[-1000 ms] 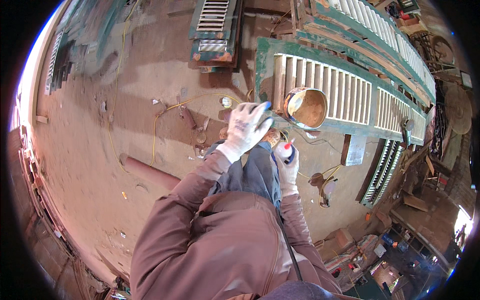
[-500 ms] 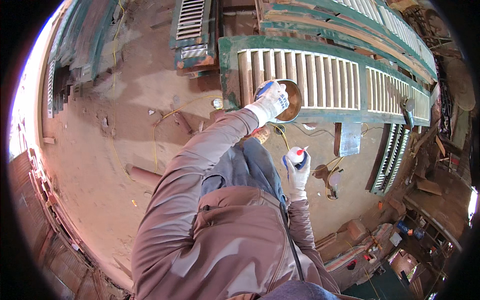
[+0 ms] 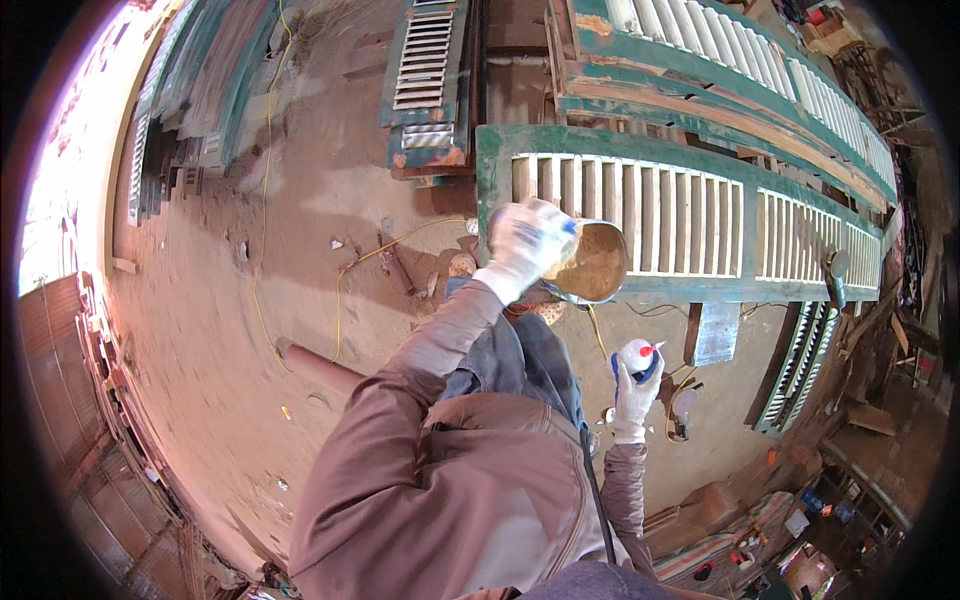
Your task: The person sands a green wooden slatted frame with an electric sander, then applies glue from a bottle to the joints and presses the pieces together. The work continues across multiple sections of the frame.
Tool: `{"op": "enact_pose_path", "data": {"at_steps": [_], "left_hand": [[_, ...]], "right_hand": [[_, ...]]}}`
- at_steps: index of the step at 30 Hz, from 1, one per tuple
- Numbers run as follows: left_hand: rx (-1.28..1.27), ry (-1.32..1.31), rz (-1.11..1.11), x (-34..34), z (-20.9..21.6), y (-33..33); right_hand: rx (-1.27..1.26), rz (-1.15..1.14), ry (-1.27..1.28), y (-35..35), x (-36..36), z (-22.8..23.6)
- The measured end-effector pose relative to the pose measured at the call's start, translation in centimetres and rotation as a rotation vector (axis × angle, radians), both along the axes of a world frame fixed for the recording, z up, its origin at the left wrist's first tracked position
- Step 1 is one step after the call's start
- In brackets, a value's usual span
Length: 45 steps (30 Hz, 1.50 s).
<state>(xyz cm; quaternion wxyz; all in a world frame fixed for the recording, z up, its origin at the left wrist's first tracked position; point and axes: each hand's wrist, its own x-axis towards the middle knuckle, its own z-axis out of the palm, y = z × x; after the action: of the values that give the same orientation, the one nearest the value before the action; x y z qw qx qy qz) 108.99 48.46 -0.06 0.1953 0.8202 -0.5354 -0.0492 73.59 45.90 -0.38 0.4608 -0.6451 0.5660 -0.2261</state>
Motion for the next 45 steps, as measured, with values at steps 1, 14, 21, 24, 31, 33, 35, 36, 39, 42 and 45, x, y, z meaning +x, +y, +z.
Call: {"op": "enact_pose_path", "data": {"at_steps": [1,14,21,24,31,33,35,36,39,42,45], "left_hand": [[-0.137,0.041,0.159,2.2,-1.2,1.2],[0.133,-0.124,0.096,11.6,-8.5,6.0],[0.289,-0.097,0.059,11.6,-7.2,3.6],[0.242,-0.032,-0.025,10.3,-7.8,5.5],[0.246,-0.022,-0.138,11.1,-7.6,2.4],[0.186,-0.009,-0.237,10.9,-8.5,3.6],[0.174,0.035,-0.416,10.9,-8.6,5.9],[0.121,0.059,-0.443,11.1,-9.2,6.5],[0.050,0.087,-0.491,13.0,-9.2,4.7],[0.074,-0.106,-0.394,13.9,-9.5,2.2],[0.216,0.027,-0.493,12.2,-8.1,3.4]], "right_hand": [[-0.007,-0.021,-0.014,0.7,1.3,1.2],[0.107,-0.025,-0.007,10.8,13.7,3.9],[0.210,-0.042,-0.087,9.8,19.6,5.6],[0.167,-0.053,-0.077,10.0,20.6,5.8],[0.161,0.024,-0.094,10.2,23.1,5.3],[0.113,0.075,-0.060,10.5,23.6,5.1],[0.125,0.086,-0.068,10.6,24.8,5.5],[0.110,0.117,-0.059,10.6,25.3,5.5],[0.072,0.212,-0.020,10.3,26.0,4.3],[0.044,0.213,-0.077,9.5,27.2,1.5],[0.022,0.143,-0.078,7.8,27.6,-0.8]]}}
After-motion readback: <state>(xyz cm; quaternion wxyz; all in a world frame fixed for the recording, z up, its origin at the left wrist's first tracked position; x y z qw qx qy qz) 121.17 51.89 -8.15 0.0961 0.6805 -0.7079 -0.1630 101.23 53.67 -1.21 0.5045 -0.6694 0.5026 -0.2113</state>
